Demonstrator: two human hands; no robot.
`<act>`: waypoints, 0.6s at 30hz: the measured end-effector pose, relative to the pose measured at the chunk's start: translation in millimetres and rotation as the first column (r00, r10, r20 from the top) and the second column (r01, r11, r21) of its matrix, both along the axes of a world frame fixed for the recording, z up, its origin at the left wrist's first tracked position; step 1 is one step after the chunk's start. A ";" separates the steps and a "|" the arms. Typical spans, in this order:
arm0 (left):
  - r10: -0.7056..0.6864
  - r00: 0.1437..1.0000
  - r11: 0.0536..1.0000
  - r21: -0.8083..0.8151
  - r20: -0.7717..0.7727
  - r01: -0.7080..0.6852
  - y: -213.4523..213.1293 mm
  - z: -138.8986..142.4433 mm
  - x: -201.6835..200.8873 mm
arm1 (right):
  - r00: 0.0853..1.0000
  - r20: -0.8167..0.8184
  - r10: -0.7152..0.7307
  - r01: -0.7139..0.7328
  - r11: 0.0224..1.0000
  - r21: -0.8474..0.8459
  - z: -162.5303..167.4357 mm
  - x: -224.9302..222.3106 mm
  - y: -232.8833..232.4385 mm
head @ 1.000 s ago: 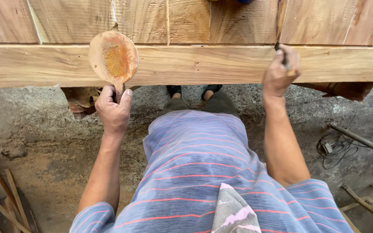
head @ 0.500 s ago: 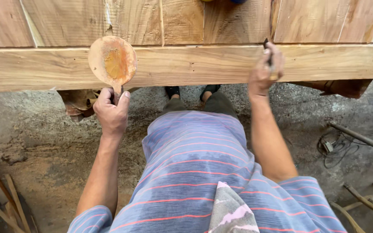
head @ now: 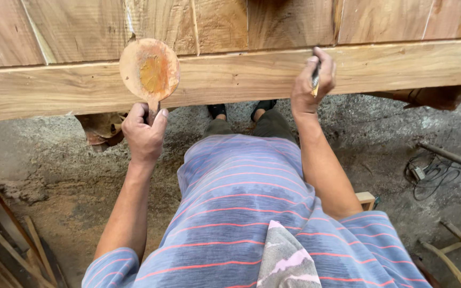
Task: The person fills cracks and gaps in a wooden panel with wood filler. They hold a wooden spoon-shaped palette carrying filler in one hand and use a small spatula in the other to press filler into seams along the panel, then scoop more white and pink filler from cans onto the palette and continue filling.
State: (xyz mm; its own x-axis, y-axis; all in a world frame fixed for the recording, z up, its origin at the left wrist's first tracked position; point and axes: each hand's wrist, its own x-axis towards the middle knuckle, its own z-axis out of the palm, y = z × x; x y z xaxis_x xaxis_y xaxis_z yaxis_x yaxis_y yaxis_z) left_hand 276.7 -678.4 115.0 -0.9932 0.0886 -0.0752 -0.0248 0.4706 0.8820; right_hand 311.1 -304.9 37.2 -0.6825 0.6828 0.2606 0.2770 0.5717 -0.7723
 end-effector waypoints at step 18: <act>0.226 0.974 0.972 0.063 0.017 -0.227 -39.9 -6.0 20.8 | 0.729 0.159 0.666 -0.678 0.734 0.039 20.7 -64.1 -111.1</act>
